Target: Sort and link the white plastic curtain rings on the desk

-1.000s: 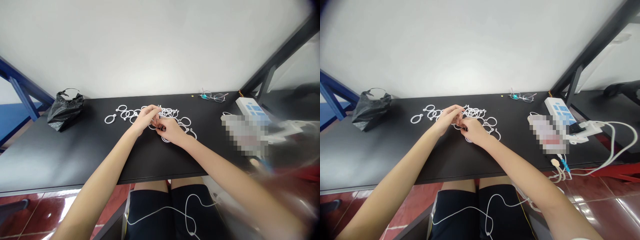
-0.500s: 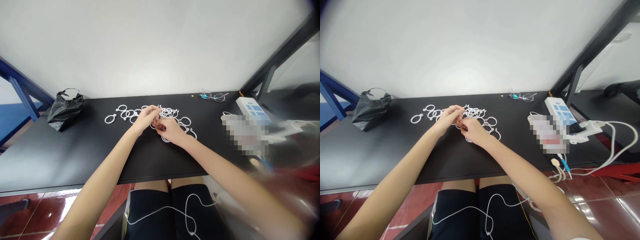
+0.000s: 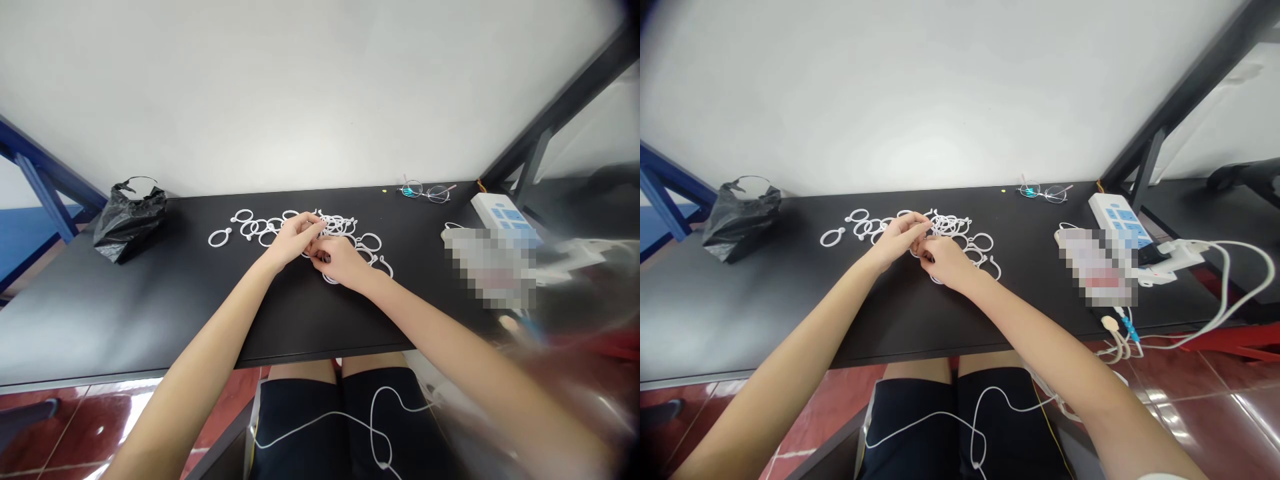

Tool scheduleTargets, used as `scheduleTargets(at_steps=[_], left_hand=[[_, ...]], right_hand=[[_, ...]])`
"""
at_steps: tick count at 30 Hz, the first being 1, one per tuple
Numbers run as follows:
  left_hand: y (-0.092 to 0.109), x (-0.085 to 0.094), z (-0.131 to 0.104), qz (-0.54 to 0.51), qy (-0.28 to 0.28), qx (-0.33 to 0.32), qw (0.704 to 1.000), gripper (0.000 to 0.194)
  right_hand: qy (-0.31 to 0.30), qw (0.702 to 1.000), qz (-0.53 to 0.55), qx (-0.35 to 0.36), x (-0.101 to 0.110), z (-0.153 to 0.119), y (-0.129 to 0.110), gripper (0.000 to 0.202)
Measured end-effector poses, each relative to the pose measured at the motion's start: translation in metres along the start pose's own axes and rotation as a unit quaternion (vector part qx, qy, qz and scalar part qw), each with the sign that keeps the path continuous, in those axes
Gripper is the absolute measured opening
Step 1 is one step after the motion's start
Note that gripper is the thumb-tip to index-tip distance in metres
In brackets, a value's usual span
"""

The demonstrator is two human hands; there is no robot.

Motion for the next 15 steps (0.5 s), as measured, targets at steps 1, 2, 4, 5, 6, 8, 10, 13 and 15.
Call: scheduleTargets(at_steps=[1,2,4,5,6,8,10,13,15], left_hand=[[0.0000,-0.0002,-0.0002,0.002,-0.001,-0.001,1.000,0.021],[0.0000,-0.0003,-0.0004,0.003,-0.002,-0.001,1.000,0.020],[0.0001,-0.0005,-0.0007,0.005,-0.003,-0.002,1.000,0.020],[0.0004,-0.0006,-0.0010,0.005,-0.004,-0.001,1.000,0.019],[0.0007,-0.0008,-0.0014,0.006,-0.005,-0.001,1.000,0.019],[0.0014,-0.0011,-0.0021,0.008,-0.007,0.000,1.000,0.019],[0.0018,-0.0011,-0.0024,0.009,-0.007,0.001,1.000,0.020],[0.0014,-0.0009,-0.0020,0.009,-0.006,-0.002,1.000,0.020],[0.0003,-0.0010,-0.0010,0.009,-0.008,-0.006,1.000,0.020]], right_hand=[[0.000,1.000,-0.001,0.000,0.0000,0.0000,-0.0001,0.018],[0.001,1.000,-0.001,0.000,0.0000,-0.0001,-0.0003,0.018],[0.004,1.000,0.000,0.002,0.0000,-0.0002,-0.0006,0.018],[0.006,1.000,0.000,0.003,0.0001,-0.0003,-0.0006,0.018],[0.007,1.000,0.001,0.003,0.0001,-0.0003,-0.0006,0.018],[0.011,1.000,0.003,0.003,0.0003,-0.0004,-0.0003,0.018],[0.013,1.000,0.007,0.003,0.0004,-0.0003,0.0000,0.019],[0.017,1.000,0.014,0.008,0.0004,0.0000,0.0001,0.018],[0.019,1.000,0.015,0.010,0.0002,0.0002,0.0005,0.018]])
Point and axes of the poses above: each hand's wrist, its own z-axis towards the middle knuckle, its own x-axis out of the back of the hand, y = z × x, the point moved 6 cm from there along z, towards the middle knuckle, and after that the axes turned 11 degrees about y, right-handed, at the moved point
